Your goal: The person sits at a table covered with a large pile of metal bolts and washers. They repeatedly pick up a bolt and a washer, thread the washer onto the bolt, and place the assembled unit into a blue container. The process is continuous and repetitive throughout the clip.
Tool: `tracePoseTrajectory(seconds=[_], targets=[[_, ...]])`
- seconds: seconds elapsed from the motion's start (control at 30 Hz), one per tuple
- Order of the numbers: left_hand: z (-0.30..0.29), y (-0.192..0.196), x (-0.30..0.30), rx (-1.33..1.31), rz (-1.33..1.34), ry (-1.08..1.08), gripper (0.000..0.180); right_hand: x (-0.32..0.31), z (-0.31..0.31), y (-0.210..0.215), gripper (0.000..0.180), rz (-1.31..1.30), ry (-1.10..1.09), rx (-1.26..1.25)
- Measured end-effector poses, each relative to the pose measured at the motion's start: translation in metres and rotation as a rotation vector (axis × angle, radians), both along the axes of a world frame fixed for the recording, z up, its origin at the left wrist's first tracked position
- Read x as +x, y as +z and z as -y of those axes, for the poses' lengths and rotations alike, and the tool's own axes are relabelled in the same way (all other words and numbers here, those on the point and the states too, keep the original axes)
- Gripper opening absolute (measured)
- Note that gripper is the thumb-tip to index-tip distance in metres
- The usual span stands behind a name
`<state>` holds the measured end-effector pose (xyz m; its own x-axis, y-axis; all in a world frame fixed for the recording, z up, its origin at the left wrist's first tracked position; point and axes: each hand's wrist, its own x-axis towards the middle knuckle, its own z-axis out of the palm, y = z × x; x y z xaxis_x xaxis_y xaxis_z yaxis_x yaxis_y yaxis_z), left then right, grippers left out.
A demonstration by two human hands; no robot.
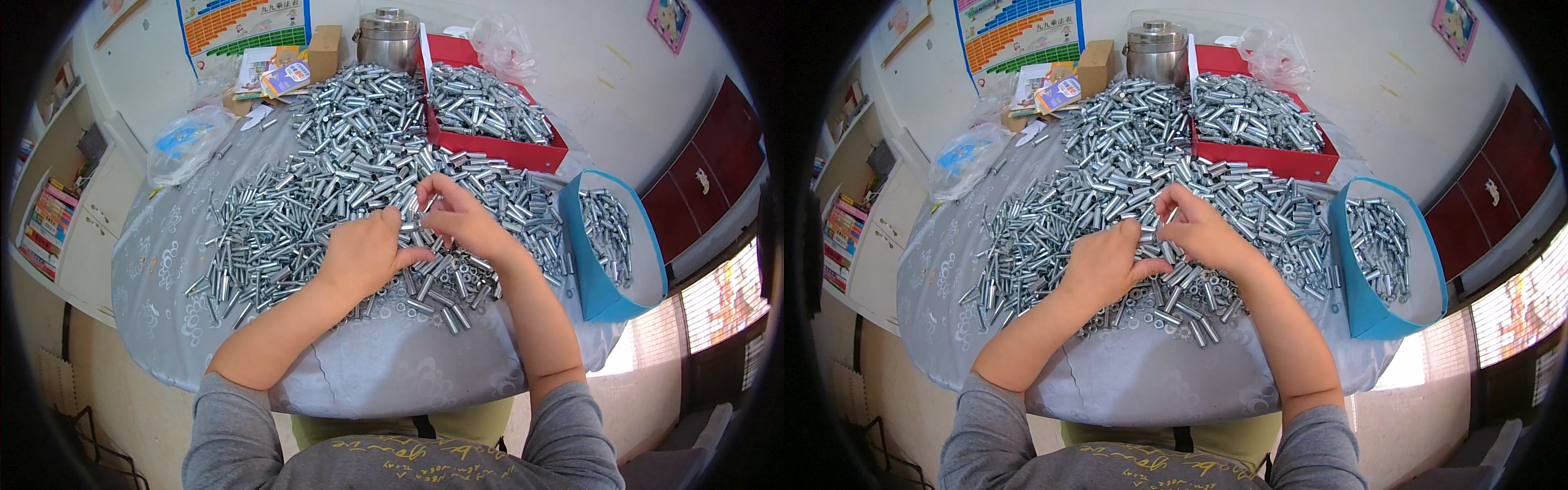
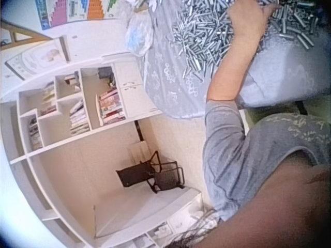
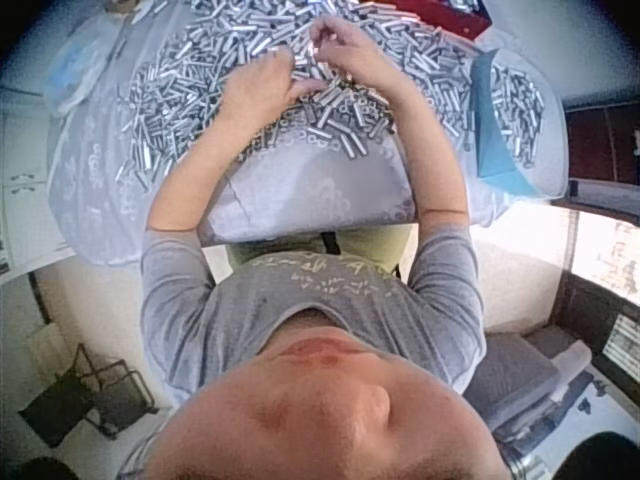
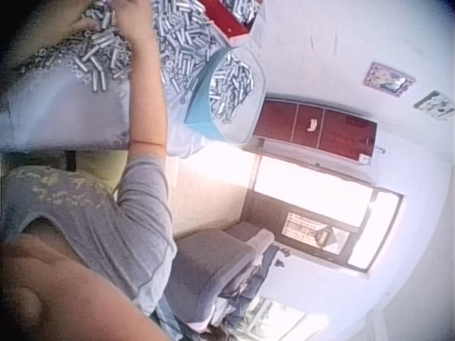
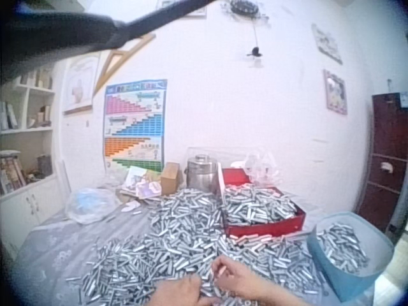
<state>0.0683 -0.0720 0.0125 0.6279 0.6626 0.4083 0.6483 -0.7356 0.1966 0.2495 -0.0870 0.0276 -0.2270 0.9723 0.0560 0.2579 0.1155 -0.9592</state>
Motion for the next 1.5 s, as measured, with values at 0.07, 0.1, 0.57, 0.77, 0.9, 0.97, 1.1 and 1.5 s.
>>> tracePoseTrajectory(seconds=[0.07,0.1,0.57,0.77,0.9,0.97,1.1,1.5], targets=[[-0.004,-0.003,0.000,0.036,0.027,0.013,0.062,-0.005,0.008,0.019,0.022,-0.017,-0.051,-0.271],[-0.005,-0.004,0.000,0.055,0.041,0.015,0.063,-0.006,0.007,0.015,0.022,0.016,-0.016,-0.204],[-0.006,0.001,-0.002,-0.019,0.032,0.039,0.061,0.007,-0.010,-0.014,0.023,0.063,0.080,0.135],[-0.008,-0.003,-0.001,0.040,0.057,0.032,0.064,-0.005,-0.006,-0.011,0.033,-0.083,0.143,-0.158],[-0.007,-0.003,-0.003,-0.041,0.044,0.054,0.060,-0.011,-0.001,-0.004,0.023,-0.098,0.031,-0.120],[-0.007,-0.003,-0.003,-0.025,0.035,0.049,0.060,-0.003,-0.004,-0.007,0.020,-0.048,0.126,-0.276],[-0.009,-0.008,-0.003,0.038,0.060,0.032,0.060,-0.013,-0.007,-0.018,0.028,-0.080,0.023,0.068],[-0.010,-0.006,-0.003,0.065,0.006,0.070,0.063,-0.007,-0.005,-0.012,0.009,-0.205,0.018,-0.214]])
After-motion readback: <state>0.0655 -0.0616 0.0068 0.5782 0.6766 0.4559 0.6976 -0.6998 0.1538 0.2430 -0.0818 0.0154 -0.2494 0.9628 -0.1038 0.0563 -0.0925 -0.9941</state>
